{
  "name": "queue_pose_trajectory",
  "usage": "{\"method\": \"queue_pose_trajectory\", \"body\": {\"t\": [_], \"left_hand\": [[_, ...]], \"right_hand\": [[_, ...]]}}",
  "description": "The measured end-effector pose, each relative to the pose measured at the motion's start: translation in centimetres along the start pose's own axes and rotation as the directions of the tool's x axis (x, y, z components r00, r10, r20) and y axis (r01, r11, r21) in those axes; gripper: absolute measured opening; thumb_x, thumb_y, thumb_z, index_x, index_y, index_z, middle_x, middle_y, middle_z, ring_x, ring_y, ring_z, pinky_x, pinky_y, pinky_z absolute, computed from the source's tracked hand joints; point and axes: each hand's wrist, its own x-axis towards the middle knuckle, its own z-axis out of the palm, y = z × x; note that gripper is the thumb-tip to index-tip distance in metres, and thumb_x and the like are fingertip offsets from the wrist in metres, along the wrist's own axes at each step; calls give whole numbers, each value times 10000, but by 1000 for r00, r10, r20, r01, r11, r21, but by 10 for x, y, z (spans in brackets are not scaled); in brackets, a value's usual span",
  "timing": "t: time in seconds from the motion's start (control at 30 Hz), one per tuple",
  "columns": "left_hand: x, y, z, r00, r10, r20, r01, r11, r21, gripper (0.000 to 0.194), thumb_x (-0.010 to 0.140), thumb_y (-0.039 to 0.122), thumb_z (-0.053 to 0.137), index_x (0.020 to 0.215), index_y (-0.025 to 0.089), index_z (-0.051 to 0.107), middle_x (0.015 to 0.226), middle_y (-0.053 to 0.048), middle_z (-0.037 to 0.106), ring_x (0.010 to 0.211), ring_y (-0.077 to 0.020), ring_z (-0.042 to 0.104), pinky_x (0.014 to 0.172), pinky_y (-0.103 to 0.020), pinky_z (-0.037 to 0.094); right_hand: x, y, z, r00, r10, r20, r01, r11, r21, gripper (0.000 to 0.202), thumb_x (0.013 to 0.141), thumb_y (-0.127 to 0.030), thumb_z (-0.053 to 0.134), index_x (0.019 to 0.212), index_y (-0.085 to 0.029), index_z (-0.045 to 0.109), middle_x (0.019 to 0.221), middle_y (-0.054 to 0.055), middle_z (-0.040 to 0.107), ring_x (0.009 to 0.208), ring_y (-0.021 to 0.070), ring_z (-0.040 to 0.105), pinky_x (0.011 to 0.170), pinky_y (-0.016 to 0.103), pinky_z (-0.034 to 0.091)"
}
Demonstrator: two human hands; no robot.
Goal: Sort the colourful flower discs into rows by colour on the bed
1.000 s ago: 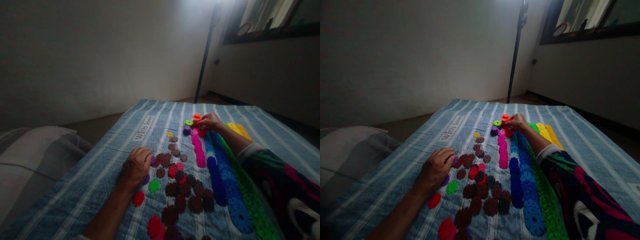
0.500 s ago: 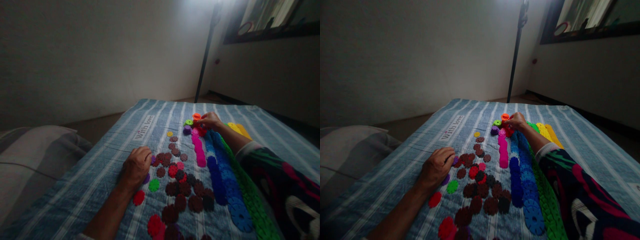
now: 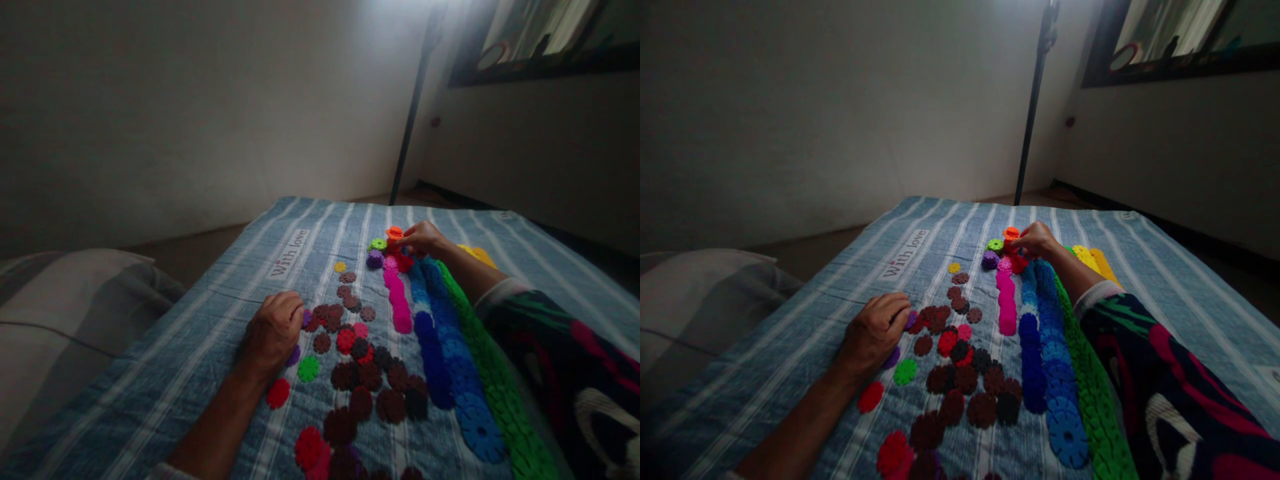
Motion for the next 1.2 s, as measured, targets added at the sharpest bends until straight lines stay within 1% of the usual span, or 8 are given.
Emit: {"method": "queue_pose_trajectory", "body": {"t": [0.2,0.33,0.47,0.6,0.7,0.9,1.03,1.2], "left_hand": [[1,-1,-1,1000,17,19,-18,999,30,224,867,185,443,791,177,654,912,-65,711,861,-194,634,817,-330,506],[1,0,-2,999,24,25,-25,999,43,227,870,190,440,811,172,659,921,-70,711,863,-196,635,820,-333,503],[1,1,-3,999,27,21,-28,999,45,236,871,190,438,810,163,664,926,-82,710,862,-202,634,815,-337,504],[0,0,-1,1000,21,7,-22,999,34,234,873,187,440,807,163,663,917,-80,711,863,-207,634,811,-343,506],[0,-1,0,1000,13,2,-13,1000,27,222,868,187,448,808,171,661,916,-74,711,864,-207,633,803,-343,510],[1,-1,-1,1000,21,-9,-21,1000,19,228,862,179,441,781,178,654,905,-73,709,850,-202,636,800,-343,512],[1,2,-2,1000,7,-3,-7,1000,9,235,862,186,436,769,186,652,900,-70,707,848,-204,632,797,-345,511],[2,2,-2,1000,0,9,0,1000,2,242,858,186,429,755,194,647,895,-67,706,857,-203,631,814,-346,507]], "right_hand": [[0,-10,-7,1000,23,18,-21,996,-87,355,585,-376,876,646,-108,650,374,-9,529,300,104,466,303,204,325],[-1,-20,-12,998,48,38,-42,988,-150,342,614,-352,868,632,-91,647,383,19,547,314,108,480,300,204,327],[-5,-25,-15,997,70,40,-61,978,-198,361,632,-385,857,651,-84,659,382,25,547,326,112,488,301,206,337],[-8,-27,-17,996,71,51,-59,975,-214,338,664,-375,839,656,-89,659,384,21,547,329,111,494,314,205,362],[-9,-28,-20,997,63,53,-50,975,-218,326,679,-368,830,658,-92,657,384,17,547,315,110,487,306,205,356],[-14,-20,-33,998,24,56,-13,983,-183,257,742,-324,782,716,-95,668,413,-1,559,311,88,475,313,191,345],[-22,-8,-40,995,18,93,-3,987,-161,255,724,-317,789,807,-96,695,420,-13,562,307,92,468,314,198,339],[-34,3,-33,980,43,196,0,977,-215,291,703,-357,796,853,-119,721,432,-3,571,335,115,499,327,206,342]]}}
